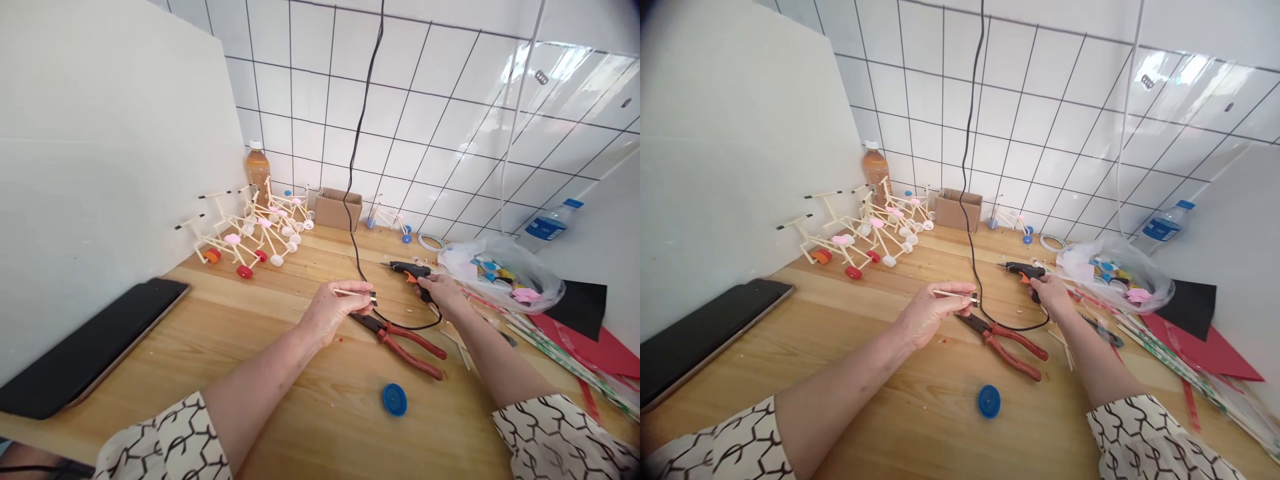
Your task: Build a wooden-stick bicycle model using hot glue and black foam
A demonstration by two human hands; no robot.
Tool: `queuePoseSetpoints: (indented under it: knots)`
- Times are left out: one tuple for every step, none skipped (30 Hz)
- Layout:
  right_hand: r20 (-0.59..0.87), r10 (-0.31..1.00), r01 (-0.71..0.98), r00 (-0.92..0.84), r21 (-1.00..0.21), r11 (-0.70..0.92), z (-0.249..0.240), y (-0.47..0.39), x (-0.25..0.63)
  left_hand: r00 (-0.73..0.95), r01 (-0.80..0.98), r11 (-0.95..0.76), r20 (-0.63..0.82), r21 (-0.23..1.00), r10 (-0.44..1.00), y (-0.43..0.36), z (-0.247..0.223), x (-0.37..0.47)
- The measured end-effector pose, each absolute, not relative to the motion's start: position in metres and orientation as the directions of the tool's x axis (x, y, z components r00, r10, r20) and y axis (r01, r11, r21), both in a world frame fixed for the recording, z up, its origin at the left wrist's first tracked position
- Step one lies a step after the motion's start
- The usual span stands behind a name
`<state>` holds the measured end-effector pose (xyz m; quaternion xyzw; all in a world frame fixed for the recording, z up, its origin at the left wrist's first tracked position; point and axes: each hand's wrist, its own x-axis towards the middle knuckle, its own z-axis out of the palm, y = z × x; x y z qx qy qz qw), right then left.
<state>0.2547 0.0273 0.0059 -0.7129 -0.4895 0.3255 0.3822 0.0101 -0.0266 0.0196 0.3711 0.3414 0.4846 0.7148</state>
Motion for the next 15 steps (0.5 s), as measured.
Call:
queuePoseSetpoints:
  knots:
    - [-0.078, 0.942, 0.487, 0.327, -0.84, -0.239, 0.004, 0.028, 0.254, 0.297, -0.44, 0.257, -0.131, 0.86, 0.946, -0.027, 0.02, 0.01]
    - [-0.064, 0.937, 0.526, 0.344, -0.813, -0.249, 0.003, 0.029, 0.254, 0.296, -0.441, 0.26, -0.134, 0.859, 0.946, -0.027, 0.02, 0.01]
    - [-0.045, 0.933, 0.565, 0.358, -0.784, -0.255, 0.003, 0.03, 0.253, 0.296, -0.441, 0.263, -0.138, 0.858, 0.945, -0.027, 0.02, 0.01]
    - [-0.021, 0.929, 0.603, 0.369, -0.755, -0.257, 0.003, 0.03, 0.252, 0.297, -0.439, 0.266, -0.14, 0.858, 0.945, -0.027, 0.02, 0.01]
    - [0.008, 0.926, 0.638, 0.377, -0.727, -0.253, 0.004, 0.029, 0.251, 0.3, -0.437, 0.267, -0.142, 0.859, 0.944, -0.028, 0.021, 0.01]
    - [0.043, 0.924, 0.67, 0.379, -0.701, -0.242, 0.005, 0.028, 0.249, 0.302, -0.435, 0.268, -0.141, 0.859, 0.943, -0.028, 0.021, 0.01]
    - [0.081, 0.923, 0.698, 0.375, -0.68, -0.224, 0.007, 0.026, 0.246, 0.306, -0.435, 0.268, -0.139, 0.86, 0.942, -0.028, 0.022, 0.01]
    - [0.121, 0.924, 0.722, 0.363, -0.663, -0.197, 0.009, 0.023, 0.243, 0.309, -0.435, 0.266, -0.135, 0.86, 0.942, -0.029, 0.022, 0.01]
    - [0.158, 0.926, 0.741, 0.342, -0.651, -0.163, 0.013, 0.019, 0.239, 0.311, -0.435, 0.263, -0.13, 0.861, 0.941, -0.029, 0.022, 0.011]
    - [0.19, 0.93, 0.755, 0.314, -0.644, -0.124, 0.016, 0.013, 0.235, 0.313, -0.436, 0.26, -0.125, 0.862, 0.941, -0.029, 0.023, 0.011]
    - [0.213, 0.937, 0.765, 0.277, -0.639, -0.081, 0.021, 0.005, 0.23, 0.315, -0.437, 0.257, -0.121, 0.862, 0.941, -0.03, 0.023, 0.011]
    - [0.22, 0.948, 0.763, 0.229, -0.645, -0.035, 0.025, -0.003, 0.224, 0.318, -0.437, 0.255, -0.117, 0.862, 0.941, -0.03, 0.023, 0.011]
    - [0.213, 0.961, 0.753, 0.178, -0.658, 0.006, 0.03, -0.013, 0.218, 0.324, -0.437, 0.253, -0.111, 0.863, 0.939, -0.031, 0.023, 0.011]
    - [0.191, 0.976, 0.726, 0.105, -0.686, 0.056, 0.034, -0.023, 0.212, 0.331, -0.437, 0.25, -0.104, 0.864, 0.938, -0.031, 0.023, 0.011]
    - [0.152, 0.988, 0.617, 0.005, -0.779, 0.117, 0.038, -0.032, 0.206, 0.34, -0.437, 0.246, -0.095, 0.865, 0.936, -0.032, 0.022, 0.011]
